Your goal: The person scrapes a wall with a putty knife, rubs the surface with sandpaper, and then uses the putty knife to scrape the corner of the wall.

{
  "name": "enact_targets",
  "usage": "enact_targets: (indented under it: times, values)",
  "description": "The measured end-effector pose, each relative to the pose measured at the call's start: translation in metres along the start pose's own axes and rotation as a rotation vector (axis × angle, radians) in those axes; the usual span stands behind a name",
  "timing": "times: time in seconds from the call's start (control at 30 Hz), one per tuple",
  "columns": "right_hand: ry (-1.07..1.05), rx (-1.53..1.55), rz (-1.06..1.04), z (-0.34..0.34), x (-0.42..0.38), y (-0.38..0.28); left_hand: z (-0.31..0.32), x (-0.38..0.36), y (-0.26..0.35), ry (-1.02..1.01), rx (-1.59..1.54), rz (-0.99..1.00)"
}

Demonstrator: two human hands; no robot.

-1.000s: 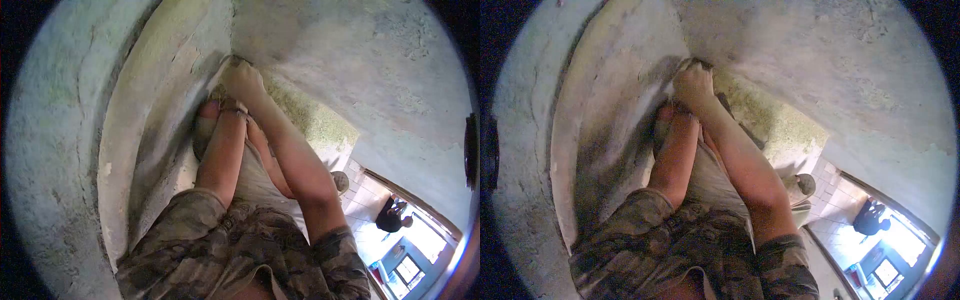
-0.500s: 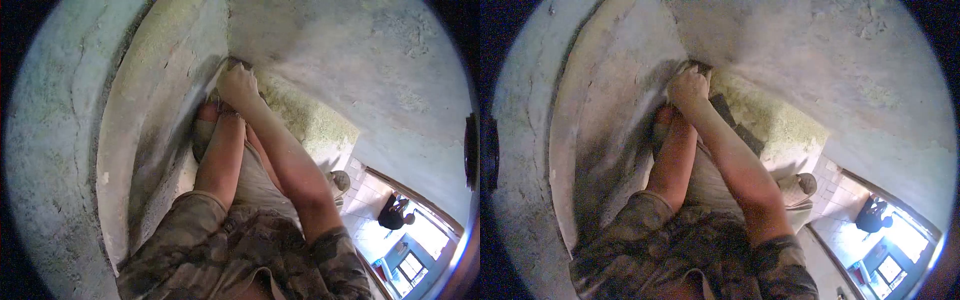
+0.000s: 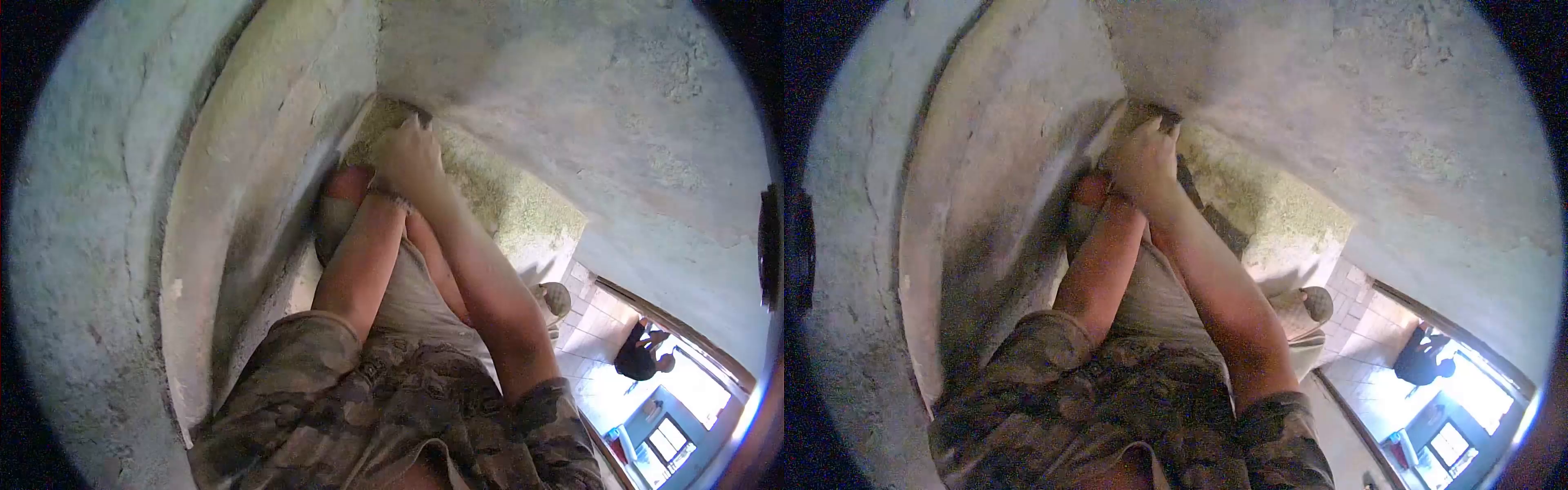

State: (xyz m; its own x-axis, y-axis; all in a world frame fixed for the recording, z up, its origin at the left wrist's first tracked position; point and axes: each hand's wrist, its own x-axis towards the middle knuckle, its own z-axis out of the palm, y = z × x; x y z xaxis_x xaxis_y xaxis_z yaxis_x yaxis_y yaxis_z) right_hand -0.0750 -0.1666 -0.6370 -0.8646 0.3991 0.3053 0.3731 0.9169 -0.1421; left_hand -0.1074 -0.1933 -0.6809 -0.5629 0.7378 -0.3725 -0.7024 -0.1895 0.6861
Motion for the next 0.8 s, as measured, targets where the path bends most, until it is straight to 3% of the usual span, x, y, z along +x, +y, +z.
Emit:
enact_targets:
  times: [0.03, 0.17, 0.23, 0.27, 0.3, 0.37, 0.4, 0.47, 0.5, 0.53, 0.6, 0.67, 0.7, 0.77, 0.8]
  values:
    - [0.071, -0.191, -0.100, -0.004, 0.003, 0.000, -0.001, 0.002, -0.001, 0.002, -0.002, 0.000]
    - [0.019, -0.118, -0.036, -0.005, -0.006, -0.004, -0.002, -0.005, -0.001, 0.021, -0.013, -0.019]
    - [-0.319, 0.209, 0.182, -0.006, 0.026, 0.011, 0.001, -0.008, -0.003, 0.013, -0.012, -0.022]
    - [-0.235, 0.041, 0.054, -0.009, 0.016, 0.009, -0.001, -0.008, -0.005, 0.014, -0.012, -0.027]
    - [-0.230, 0.036, 0.058, -0.005, 0.015, 0.009, -0.001, -0.005, -0.004, 0.013, -0.016, -0.019]
    - [0.257, -0.058, 0.047, 0.001, 0.006, 0.007, -0.004, -0.007, -0.007, 0.020, -0.025, -0.022]
    - [0.224, -0.044, 0.059, -0.002, -0.003, 0.005, -0.003, -0.007, -0.007, 0.023, -0.023, -0.028]
    - [-0.522, 0.319, 0.268, -0.007, 0.030, 0.022, 0.001, -0.009, -0.008, 0.017, -0.021, -0.028]
    - [-0.530, 0.329, 0.278, -0.009, 0.020, 0.014, 0.001, -0.010, -0.011, 0.023, -0.017, -0.035]
    - [-0.308, 0.166, 0.264, -0.011, 0.015, 0.000, 0.001, -0.008, -0.011, 0.017, -0.018, -0.032]
    - [-0.092, -0.011, 0.240, -0.001, 0.021, 0.007, 0.000, -0.008, -0.011, 0.020, -0.030, -0.033]
    - [-0.212, 0.216, 0.225, 0.013, 0.026, 0.016, 0.000, -0.007, -0.014, 0.019, -0.030, -0.044]
    - [-0.192, 0.217, 0.210, 0.013, 0.036, 0.016, 0.002, -0.007, -0.016, 0.017, -0.032, -0.042]
    - [-0.411, 0.216, 0.207, 0.007, 0.036, 0.009, 0.003, -0.012, -0.020, 0.014, -0.034, -0.058]
    - [-0.409, 0.212, 0.214, -0.004, 0.030, 0.007, 0.004, -0.013, -0.022, 0.010, -0.037, -0.058]
